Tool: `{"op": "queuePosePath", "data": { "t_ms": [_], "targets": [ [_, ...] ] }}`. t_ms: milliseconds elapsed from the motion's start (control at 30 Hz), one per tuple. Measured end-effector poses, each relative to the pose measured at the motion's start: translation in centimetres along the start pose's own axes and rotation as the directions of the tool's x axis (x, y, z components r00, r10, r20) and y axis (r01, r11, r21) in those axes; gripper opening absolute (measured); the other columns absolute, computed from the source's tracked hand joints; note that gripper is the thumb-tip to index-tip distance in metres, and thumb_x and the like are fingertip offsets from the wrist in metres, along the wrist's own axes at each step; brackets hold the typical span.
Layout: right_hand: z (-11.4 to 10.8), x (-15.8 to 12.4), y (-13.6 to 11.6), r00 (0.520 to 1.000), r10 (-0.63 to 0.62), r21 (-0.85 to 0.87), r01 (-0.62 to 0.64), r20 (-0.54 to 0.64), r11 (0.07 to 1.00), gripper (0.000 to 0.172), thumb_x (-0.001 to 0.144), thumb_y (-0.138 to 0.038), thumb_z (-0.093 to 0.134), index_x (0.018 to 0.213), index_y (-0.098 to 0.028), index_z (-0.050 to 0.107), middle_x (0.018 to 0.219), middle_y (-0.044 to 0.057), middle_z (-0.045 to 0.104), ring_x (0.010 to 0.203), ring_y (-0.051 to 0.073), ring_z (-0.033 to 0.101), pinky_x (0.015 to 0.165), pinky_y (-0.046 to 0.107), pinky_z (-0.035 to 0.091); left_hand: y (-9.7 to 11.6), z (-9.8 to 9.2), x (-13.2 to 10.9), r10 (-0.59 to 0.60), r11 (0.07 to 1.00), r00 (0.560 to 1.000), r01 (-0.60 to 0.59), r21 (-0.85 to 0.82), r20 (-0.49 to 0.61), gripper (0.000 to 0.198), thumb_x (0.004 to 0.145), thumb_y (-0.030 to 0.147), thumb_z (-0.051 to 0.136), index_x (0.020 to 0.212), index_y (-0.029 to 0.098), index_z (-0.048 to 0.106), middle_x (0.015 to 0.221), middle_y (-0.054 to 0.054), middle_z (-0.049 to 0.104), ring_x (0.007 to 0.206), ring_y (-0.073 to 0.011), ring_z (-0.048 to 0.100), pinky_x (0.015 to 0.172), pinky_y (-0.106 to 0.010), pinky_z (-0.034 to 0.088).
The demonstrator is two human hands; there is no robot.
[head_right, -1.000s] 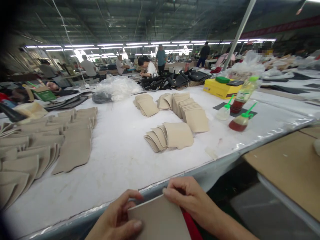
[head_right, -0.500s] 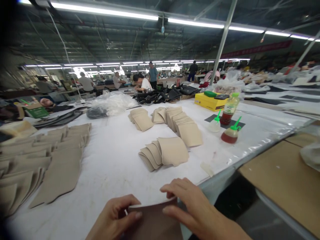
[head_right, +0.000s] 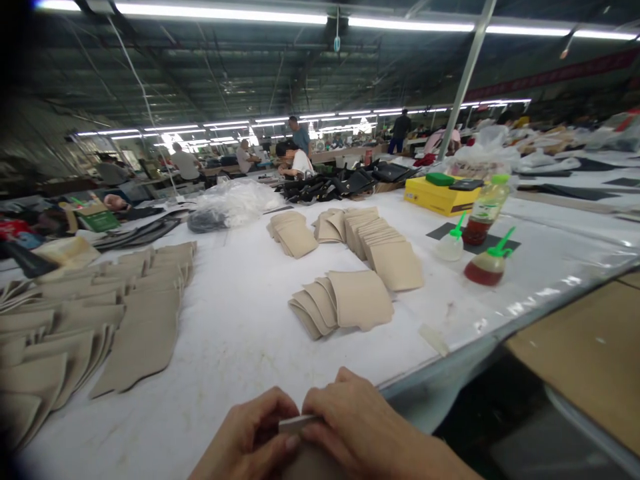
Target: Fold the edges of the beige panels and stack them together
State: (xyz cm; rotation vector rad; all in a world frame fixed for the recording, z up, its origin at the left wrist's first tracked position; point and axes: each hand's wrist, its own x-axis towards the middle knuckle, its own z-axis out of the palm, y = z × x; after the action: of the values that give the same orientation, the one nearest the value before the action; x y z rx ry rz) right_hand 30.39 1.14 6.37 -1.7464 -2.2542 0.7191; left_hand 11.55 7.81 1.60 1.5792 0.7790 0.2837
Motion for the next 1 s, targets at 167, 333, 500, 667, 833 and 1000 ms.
{"op": "queuePosePath", "data": {
  "t_ms": [167, 333, 500, 667, 833, 1000],
  "targets": [
    [1.1, 0.2, 0.4, 0.998, -0.066, -0.026, 0.066, 0.000, 0.998, 0.021, 0.098, -0.018, 0.050, 0.081, -0.018, 0.062, 0.078, 0.002, 0.068, 0.079, 0.019, 0.059, 0.071, 0.030, 0.038, 0.8, 0.1, -0.3, -0.068, 0.992, 0.997, 0.072, 0.104, -0.039, 0.020, 0.081, 0.034, 0.051, 0.074, 0.016, 0.058, 0.055, 0.001, 0.054, 0.050, -0.0130, 0.052, 0.045, -0.021, 0.031],
    [1.8, 0.3, 0.9, 0.994, -0.099, -0.082, 0.095, -0.043, 0.992, 0.027, 0.098, -0.019, 0.045, 0.072, -0.019, 0.055, 0.071, 0.002, 0.063, 0.074, 0.018, 0.055, 0.070, 0.031, 0.035, 0.4, 0.3, 0.2, -0.040, 0.997, 0.997, 0.044, 0.060, -0.065, 0.021, 0.080, 0.035, 0.053, 0.070, 0.017, 0.054, 0.052, 0.002, 0.050, 0.047, -0.0119, 0.050, 0.043, -0.020, 0.030],
    [1.7, 0.2, 1.5, 0.992, -0.109, -0.057, 0.106, -0.068, 0.993, 0.026, 0.098, -0.019, 0.043, 0.076, -0.020, 0.056, 0.072, 0.001, 0.064, 0.071, 0.018, 0.054, 0.077, 0.034, 0.033, -0.6, 0.1, 0.4, -0.063, 0.980, 0.998, 0.061, -0.189, -0.002, 0.029, 0.075, 0.036, 0.064, 0.095, 0.017, 0.059, 0.061, 0.004, 0.054, 0.044, -0.0102, 0.051, 0.043, -0.019, 0.036],
    [2.4, 0.5, 2.1, 0.982, -0.139, -0.090, 0.128, -0.130, 0.988, 0.020, 0.096, -0.017, 0.047, 0.080, -0.021, 0.058, 0.072, 0.000, 0.063, 0.071, 0.018, 0.055, 0.081, 0.035, 0.031, -0.2, -0.1, 0.2, -0.086, 0.994, 0.996, 0.085, -0.063, -0.013, 0.026, 0.080, 0.040, 0.060, 0.083, 0.015, 0.067, 0.061, 0.001, 0.056, 0.050, -0.0125, 0.055, 0.047, -0.020, 0.037],
    [3.1, 0.8, 2.1, 0.968, -0.191, -0.146, 0.168, -0.161, 0.975, 0.023, 0.096, -0.016, 0.048, 0.074, -0.020, 0.055, 0.068, -0.003, 0.064, 0.062, 0.015, 0.052, 0.081, 0.034, 0.032, 0.5, -0.4, 0.4, 0.018, 0.986, 0.999, -0.011, 0.167, -0.038, 0.036, 0.086, 0.046, 0.056, 0.078, 0.015, 0.072, 0.057, 0.000, 0.052, 0.054, -0.0111, 0.046, 0.048, -0.020, 0.030],
    [1.7, -0.5, 4.1, 0.979, -0.069, 0.024, 0.075, -0.189, 0.997, 0.031, 0.099, -0.030, 0.041, 0.073, -0.021, 0.055, 0.071, 0.000, 0.063, 0.069, 0.017, 0.052, 0.076, 0.033, 0.036, 0.2, -1.6, 1.1, 0.051, 0.996, 0.993, -0.043, 0.074, -0.104, 0.045, 0.084, 0.057, 0.057, 0.073, 0.014, 0.067, 0.057, 0.000, 0.049, 0.051, -0.0110, 0.049, 0.046, -0.019, 0.036]
  ]
}}
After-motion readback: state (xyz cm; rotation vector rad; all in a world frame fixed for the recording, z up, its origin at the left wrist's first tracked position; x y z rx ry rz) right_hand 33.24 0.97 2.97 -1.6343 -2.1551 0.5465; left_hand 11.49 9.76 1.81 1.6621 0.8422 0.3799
